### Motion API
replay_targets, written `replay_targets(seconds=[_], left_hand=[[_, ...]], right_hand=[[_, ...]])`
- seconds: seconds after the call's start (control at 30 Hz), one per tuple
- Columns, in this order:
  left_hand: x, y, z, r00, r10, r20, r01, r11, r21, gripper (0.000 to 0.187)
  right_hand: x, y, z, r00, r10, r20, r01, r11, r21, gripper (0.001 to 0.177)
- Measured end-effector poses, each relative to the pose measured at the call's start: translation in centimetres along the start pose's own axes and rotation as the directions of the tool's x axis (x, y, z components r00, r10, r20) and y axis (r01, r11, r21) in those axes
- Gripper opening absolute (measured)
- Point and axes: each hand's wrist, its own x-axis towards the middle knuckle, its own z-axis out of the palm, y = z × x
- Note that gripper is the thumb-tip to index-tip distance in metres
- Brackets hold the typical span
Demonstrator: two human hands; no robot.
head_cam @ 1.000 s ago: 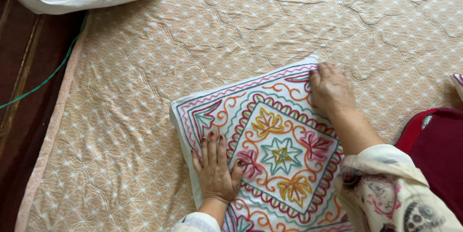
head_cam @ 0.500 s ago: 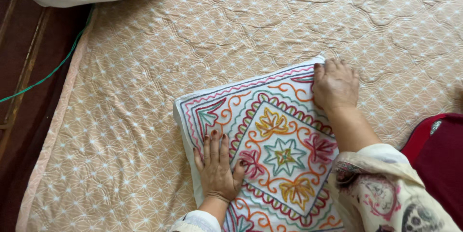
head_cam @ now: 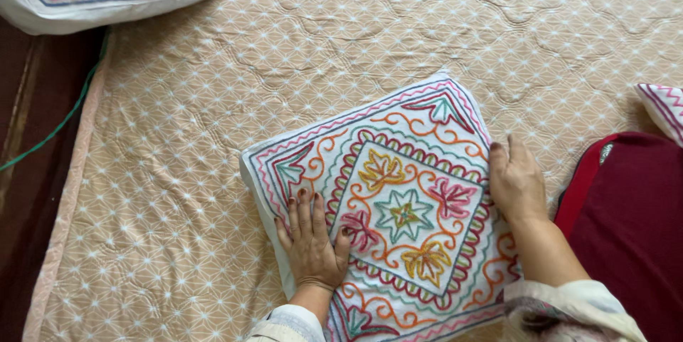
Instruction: The person arranges pillows on a bed by hand, smoothing the fabric of the patterned covers and aligning them against the headboard.
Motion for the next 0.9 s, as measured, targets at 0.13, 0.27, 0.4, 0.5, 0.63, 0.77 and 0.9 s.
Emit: replay_targets(seconds=[0.13,0.27,0.4,0.5,0.63,0.77,0.9], left_hand=[[0.8,0.6,-0.8,1.0,0.01,0.016,-0.01,1.0,-0.01,0.076],[0.3,0.1,-2.2,0.996,0.042,0.073,-0.034,0.994,-0.1,0.081],[-2.6,-3.7,-2.4,0.946,-0.31,0.096,0.321,0.849,-0.421,0.089],[-2.4,-5.7,-2.2,0.801,-0.413,0.434,0.571,0.306,-0.762,0.079],[1.9,-5.2,-5.2,0.818,-0.373,0.438,0.571,0.432,-0.698,0.072],[9.7,-5.5,-9.5,0.973,-0.1,0.206,0.22,0.653,-0.725,0.073],[17.7,-7.7,-7.0,0.909,-0.164,0.382,0.384,0.683,-0.621,0.08]], right_hand=[[-4.6,2.9,-0.1,0.971,0.185,0.151,-0.185,0.983,-0.02,0.063],[-4.4,4.2,0.3,0.932,0.289,0.219,-0.306,0.951,0.047,0.072],[-5.7,4.8,0.2,0.924,0.321,0.209,-0.333,0.942,0.027,0.072],[-7.3,4.0,-1.0,0.935,0.32,0.152,-0.329,0.944,0.035,0.077],[-10.3,0.6,-3.2,0.92,0.385,0.076,-0.391,0.914,0.107,0.081],[-12.6,-2.8,-3.2,0.873,0.488,-0.007,-0.46,0.826,0.325,0.08],[-12.8,-5.5,-0.1,0.825,0.56,-0.069,-0.485,0.767,0.42,0.076]])
